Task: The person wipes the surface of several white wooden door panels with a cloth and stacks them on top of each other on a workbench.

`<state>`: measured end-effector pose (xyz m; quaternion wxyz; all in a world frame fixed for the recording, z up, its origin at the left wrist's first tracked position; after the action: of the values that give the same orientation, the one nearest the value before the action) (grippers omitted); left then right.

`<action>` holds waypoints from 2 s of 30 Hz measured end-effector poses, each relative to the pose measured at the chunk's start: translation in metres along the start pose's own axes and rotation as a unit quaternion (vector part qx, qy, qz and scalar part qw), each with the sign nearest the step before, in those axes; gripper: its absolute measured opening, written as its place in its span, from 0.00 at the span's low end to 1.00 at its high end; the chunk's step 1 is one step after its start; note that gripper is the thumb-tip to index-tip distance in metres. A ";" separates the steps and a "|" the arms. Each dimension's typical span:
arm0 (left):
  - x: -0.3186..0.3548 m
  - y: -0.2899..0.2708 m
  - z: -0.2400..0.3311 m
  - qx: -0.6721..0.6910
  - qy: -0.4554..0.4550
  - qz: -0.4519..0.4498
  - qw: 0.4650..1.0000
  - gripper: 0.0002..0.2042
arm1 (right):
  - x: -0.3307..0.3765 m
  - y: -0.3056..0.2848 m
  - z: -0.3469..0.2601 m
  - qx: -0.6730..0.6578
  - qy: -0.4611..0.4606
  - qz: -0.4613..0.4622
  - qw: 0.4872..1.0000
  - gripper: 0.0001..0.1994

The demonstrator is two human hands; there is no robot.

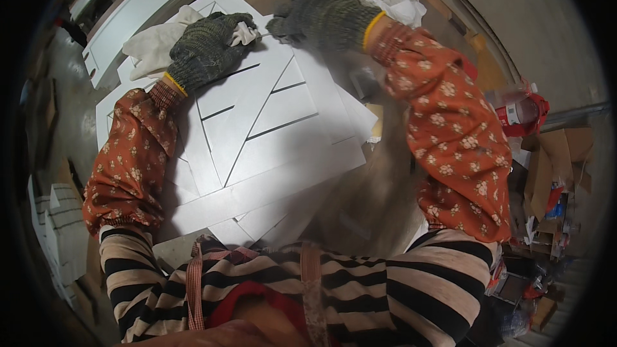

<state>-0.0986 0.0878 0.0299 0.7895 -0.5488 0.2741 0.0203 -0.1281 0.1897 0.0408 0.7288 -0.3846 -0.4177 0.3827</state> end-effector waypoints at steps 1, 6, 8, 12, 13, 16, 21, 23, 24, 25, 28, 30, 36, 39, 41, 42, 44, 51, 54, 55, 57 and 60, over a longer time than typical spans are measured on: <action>0.001 0.004 -0.010 -0.014 -0.010 0.013 1.000 0.15 | 0.003 0.001 -0.004 0.002 -0.024 -0.029 0.999 0.22; -0.008 -0.003 0.009 0.030 0.023 -0.008 0.999 0.13 | 0.070 -0.023 -0.029 -0.079 -0.141 0.090 0.983 0.14; -0.010 0.004 0.006 0.023 0.000 -0.031 0.999 0.13 | 0.085 -0.020 -0.022 -0.153 -0.174 0.139 0.963 0.15; -0.009 0.006 0.005 0.091 0.035 -0.011 0.995 0.12 | 0.098 -0.016 -0.026 -0.110 -0.174 0.209 0.956 0.14; -0.008 0.009 0.001 0.106 0.026 -0.010 0.994 0.11 | 0.095 -0.015 -0.026 -0.064 -0.179 0.230 0.955 0.14; -0.010 0.011 -0.002 0.096 0.012 -0.013 0.995 0.12 | 0.081 -0.020 -0.027 -0.030 -0.144 0.196 0.970 0.15; -0.005 -0.002 0.007 -0.003 0.020 0.038 0.999 0.12 | 0.036 -0.010 0.006 -0.137 -0.009 0.266 0.954 0.12; -0.006 -0.006 0.011 0.024 0.021 0.005 0.999 0.13 | 0.030 -0.009 0.014 -0.146 0.019 0.279 0.949 0.13; -0.005 -0.006 0.011 0.037 0.019 -0.011 0.999 0.14 | 0.028 -0.012 0.013 -0.134 0.006 0.269 0.954 0.13; -0.009 -0.001 0.009 0.141 0.079 -0.006 0.987 0.14 | 0.029 -0.013 0.011 -0.121 -0.006 0.259 0.958 0.13; -0.010 0.008 0.006 0.058 0.011 -0.046 0.997 0.12 | 0.059 -0.008 -0.008 -0.142 -0.009 0.218 0.966 0.16; -0.012 0.014 0.006 0.056 -0.006 -0.066 0.996 0.10 | 0.075 0.002 -0.029 -0.116 -0.035 0.137 0.983 0.19; -0.007 0.040 -0.030 0.261 0.035 0.018 0.965 0.05 | 0.133 -0.006 -0.067 -0.195 -0.101 0.193 0.956 0.21; -0.012 0.045 -0.014 0.133 -0.001 -0.081 0.988 0.04 | 0.131 0.006 -0.060 -0.193 -0.049 0.170 0.965 0.20; -0.007 0.040 -0.015 0.229 -0.038 -0.109 0.967 0.04 | 0.107 0.007 -0.054 -0.153 0.040 0.065 0.985 0.19; -0.007 0.035 -0.015 0.236 -0.025 -0.092 0.967 0.03 | 0.096 0.003 -0.050 -0.149 0.013 0.159 0.976 0.19; -0.008 0.029 -0.017 0.213 0.029 -0.033 0.976 0.06 | 0.080 0.014 -0.024 -0.134 -0.038 0.339 0.930 0.18; -0.011 0.035 -0.023 0.137 -0.033 -0.049 0.989 0.08 | 0.087 0.024 -0.031 -0.201 0.017 0.214 0.956 0.19; -0.014 0.019 -0.001 0.032 -0.064 -0.043 0.997 0.07 | 0.150 0.016 -0.062 -0.211 -0.046 0.298 0.930 0.21; -0.011 0.011 -0.001 0.037 -0.052 -0.034 0.997 0.07 | 0.161 0.015 -0.072 -0.216 -0.053 0.280 0.934 0.23; -0.016 0.033 -0.015 0.065 -0.004 -0.007 0.998 0.07 | 0.178 0.028 -0.078 -0.252 -0.042 0.285 0.924 0.26; -0.012 0.040 -0.031 0.079 0.028 -0.027 0.996 0.11 | 0.171 0.013 -0.084 -0.204 -0.007 0.225 0.953 0.23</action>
<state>-0.1350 0.0798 -0.0064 0.8228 -0.4920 0.2819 -0.0381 0.0056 0.3252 0.0529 0.5266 -0.6067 -0.3945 0.4461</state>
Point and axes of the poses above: each hand's wrist, its own x-axis away from the middle knuckle, its own y-axis out of the palm, z = x × y, the point moved 9 cm from there along -x, towards the middle knuckle, and after that the axes turned 4 degrees about -x, right-handed, at the moved point
